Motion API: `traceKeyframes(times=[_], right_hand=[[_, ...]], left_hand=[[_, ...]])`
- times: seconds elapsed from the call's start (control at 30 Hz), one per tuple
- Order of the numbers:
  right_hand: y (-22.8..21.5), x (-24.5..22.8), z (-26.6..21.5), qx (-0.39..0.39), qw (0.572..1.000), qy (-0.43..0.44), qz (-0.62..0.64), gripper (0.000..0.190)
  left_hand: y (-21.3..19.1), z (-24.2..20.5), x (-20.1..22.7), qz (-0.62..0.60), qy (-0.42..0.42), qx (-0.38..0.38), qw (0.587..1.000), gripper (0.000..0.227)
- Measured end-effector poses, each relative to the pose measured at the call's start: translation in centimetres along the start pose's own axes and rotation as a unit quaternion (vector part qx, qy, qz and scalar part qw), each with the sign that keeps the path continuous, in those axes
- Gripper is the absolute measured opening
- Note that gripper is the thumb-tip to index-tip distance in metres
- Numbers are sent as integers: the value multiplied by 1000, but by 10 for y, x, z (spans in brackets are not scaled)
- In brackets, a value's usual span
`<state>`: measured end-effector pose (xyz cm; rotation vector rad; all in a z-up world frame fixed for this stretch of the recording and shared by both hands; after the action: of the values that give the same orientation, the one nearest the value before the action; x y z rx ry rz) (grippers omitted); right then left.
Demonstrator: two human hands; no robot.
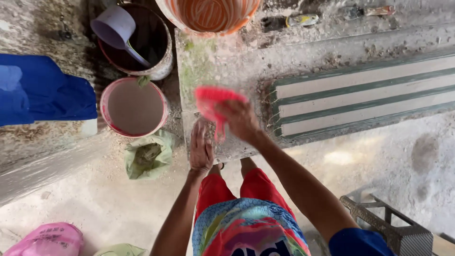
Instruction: Scraping and brushing debris off long metal strips on a workbench.
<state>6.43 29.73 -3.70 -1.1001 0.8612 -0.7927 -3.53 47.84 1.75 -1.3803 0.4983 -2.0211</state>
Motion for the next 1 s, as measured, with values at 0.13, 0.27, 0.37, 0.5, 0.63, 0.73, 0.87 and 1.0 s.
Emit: traceKeyframes(times=[0.13,0.27,0.37,0.5,0.63,0.73,0.87,1.0], right_hand=[[-62,-52,-45,20,988,-105,115,60],[-34,-22,-25,34,962,-63,264,41],[-6,5,53,65,989,-51,126,81],[-34,-45,45,21,981,-97,168,71],[-65,-72,-26,25,973,-134,186,66],[-63,-17,-74,78,981,-46,171,60],[-37,9,-141,149,981,90,89,56],[-62,-120,-117,58,987,79,131,78]], left_hand=[[0,-29,-17,-10,-133,67,989,64],[4,-40,-26,1,-277,71,958,64],[-2,-28,-19,-55,-383,76,919,65],[-16,-22,-12,-113,-466,82,874,61],[-25,-21,-13,-134,-503,51,853,58],[-46,9,2,-164,-499,11,851,63],[19,-79,-84,-47,-195,-20,980,55],[12,-75,-92,4,83,91,992,58]])
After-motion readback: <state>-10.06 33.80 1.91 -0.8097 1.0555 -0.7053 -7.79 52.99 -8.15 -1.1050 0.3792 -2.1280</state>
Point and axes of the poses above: each hand's wrist, its own z-axis towards the middle knuckle, its own y-axis out of the palm, x = y × z, the point moved 1 cm from there along z, towards the middle knuckle, and after that the axes turned 3 degrees about x, right-handed, at the moved point
